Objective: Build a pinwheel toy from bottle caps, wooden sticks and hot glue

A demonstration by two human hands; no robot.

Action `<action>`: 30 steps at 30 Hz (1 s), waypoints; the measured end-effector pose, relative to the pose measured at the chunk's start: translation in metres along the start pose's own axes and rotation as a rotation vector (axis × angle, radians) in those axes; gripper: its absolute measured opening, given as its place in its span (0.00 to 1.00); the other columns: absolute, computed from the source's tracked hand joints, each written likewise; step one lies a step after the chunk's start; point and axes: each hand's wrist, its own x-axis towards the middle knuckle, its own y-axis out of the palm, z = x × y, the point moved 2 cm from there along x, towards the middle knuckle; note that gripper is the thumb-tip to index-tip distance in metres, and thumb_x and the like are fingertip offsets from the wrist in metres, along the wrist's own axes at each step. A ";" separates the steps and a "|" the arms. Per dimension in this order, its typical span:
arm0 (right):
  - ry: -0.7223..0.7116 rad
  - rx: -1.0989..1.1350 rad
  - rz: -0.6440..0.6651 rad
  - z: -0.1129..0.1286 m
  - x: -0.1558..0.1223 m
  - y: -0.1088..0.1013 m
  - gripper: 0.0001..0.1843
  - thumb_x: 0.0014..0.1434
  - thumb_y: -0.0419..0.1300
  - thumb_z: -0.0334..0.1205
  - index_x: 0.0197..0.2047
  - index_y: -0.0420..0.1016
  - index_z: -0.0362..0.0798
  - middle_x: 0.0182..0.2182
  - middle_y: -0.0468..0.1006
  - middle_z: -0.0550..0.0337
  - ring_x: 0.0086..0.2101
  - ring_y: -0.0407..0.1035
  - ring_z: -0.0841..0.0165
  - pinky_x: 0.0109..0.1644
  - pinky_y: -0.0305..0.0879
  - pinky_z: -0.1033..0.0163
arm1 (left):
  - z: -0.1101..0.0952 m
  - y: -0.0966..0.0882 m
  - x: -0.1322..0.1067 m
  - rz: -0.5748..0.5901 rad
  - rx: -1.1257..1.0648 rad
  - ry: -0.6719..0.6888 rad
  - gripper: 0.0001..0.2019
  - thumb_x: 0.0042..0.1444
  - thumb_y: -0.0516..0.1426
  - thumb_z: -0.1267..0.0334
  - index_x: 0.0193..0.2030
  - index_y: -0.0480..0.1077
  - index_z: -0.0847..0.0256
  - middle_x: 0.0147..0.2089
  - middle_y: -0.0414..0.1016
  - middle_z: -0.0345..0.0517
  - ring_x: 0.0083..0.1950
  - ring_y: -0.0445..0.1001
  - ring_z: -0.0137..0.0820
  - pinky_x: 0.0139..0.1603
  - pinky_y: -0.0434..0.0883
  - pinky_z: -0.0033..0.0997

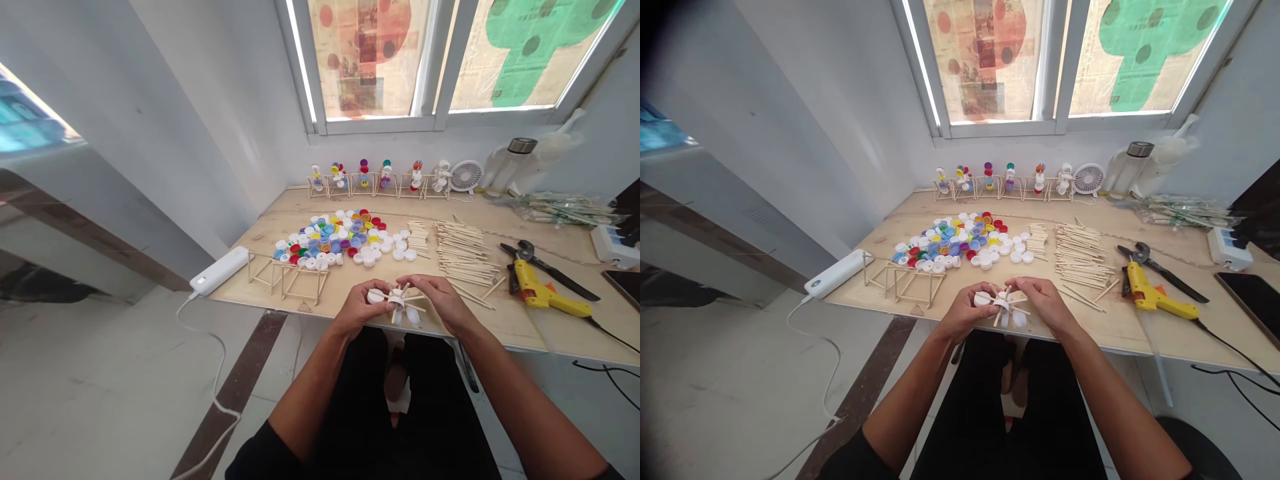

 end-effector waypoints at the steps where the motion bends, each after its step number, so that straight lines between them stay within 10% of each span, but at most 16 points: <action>1: -0.011 -0.023 0.001 0.001 0.000 -0.001 0.25 0.55 0.55 0.59 0.37 0.81 0.46 0.40 0.80 0.53 0.45 0.71 0.59 0.57 0.59 0.53 | 0.000 -0.001 0.000 -0.004 -0.009 0.001 0.17 0.34 0.70 0.62 0.30 0.71 0.65 0.39 0.73 0.44 0.31 0.66 0.23 0.33 0.61 0.24; 8: -0.105 -0.191 0.081 0.018 -0.009 -0.007 0.24 0.58 0.54 0.55 0.51 0.74 0.50 0.41 0.79 0.56 0.46 0.70 0.62 0.56 0.60 0.54 | -0.002 -0.002 0.002 -0.050 0.024 -0.004 0.18 0.34 0.70 0.60 0.32 0.72 0.64 0.35 0.71 0.42 0.30 0.66 0.24 0.32 0.61 0.24; 30: -0.083 -0.160 0.044 0.011 -0.007 0.000 0.18 0.55 0.58 0.53 0.39 0.81 0.49 0.42 0.80 0.55 0.45 0.73 0.58 0.54 0.63 0.52 | -0.025 0.006 0.003 0.054 0.154 -0.064 0.21 0.36 0.69 0.59 0.37 0.73 0.65 0.29 0.72 0.41 0.30 0.68 0.26 0.32 0.63 0.26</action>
